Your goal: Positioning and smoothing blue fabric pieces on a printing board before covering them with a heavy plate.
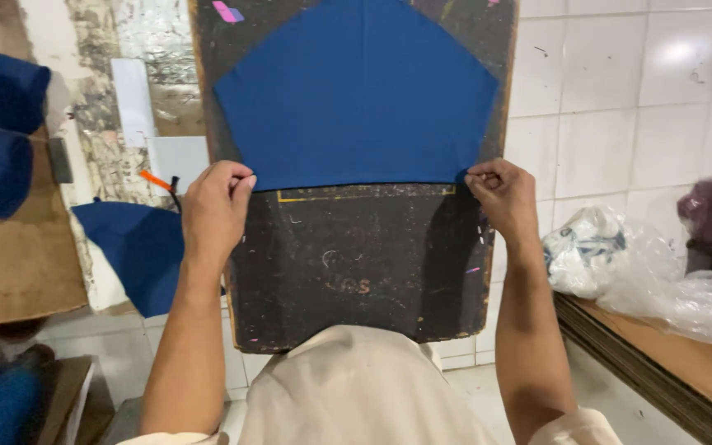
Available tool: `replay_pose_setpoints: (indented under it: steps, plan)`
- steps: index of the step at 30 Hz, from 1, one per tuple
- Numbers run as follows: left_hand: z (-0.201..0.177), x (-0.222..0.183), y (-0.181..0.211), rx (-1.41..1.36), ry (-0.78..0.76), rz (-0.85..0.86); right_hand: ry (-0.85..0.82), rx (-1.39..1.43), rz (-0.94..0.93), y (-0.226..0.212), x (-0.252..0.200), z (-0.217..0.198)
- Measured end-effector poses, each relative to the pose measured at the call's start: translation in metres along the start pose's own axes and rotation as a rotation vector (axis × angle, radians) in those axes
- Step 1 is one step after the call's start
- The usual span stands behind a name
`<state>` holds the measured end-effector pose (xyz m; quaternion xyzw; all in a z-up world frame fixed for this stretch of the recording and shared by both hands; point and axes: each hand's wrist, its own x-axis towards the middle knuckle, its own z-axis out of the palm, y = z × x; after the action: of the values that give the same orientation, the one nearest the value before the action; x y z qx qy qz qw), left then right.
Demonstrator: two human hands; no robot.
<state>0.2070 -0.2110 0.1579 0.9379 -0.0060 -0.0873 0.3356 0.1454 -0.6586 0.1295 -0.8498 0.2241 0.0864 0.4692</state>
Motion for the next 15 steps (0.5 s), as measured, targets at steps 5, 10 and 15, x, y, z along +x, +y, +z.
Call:
replay_pose_setpoints:
  steps: [5, 10, 15]
  plan:
    - [-0.006, -0.004, 0.009, 0.037, 0.03, 0.018, -0.014, -0.006, 0.041, -0.019, -0.01, -0.003]
    - [0.0, -0.005, 0.003, 0.063, 0.055, 0.038, -0.023, -0.04, 0.033, -0.014, -0.006, -0.003]
    - [0.005, -0.001, 0.004, 0.213, 0.151, 0.066, -0.046, -0.24, 0.004, -0.008, 0.003, -0.014]
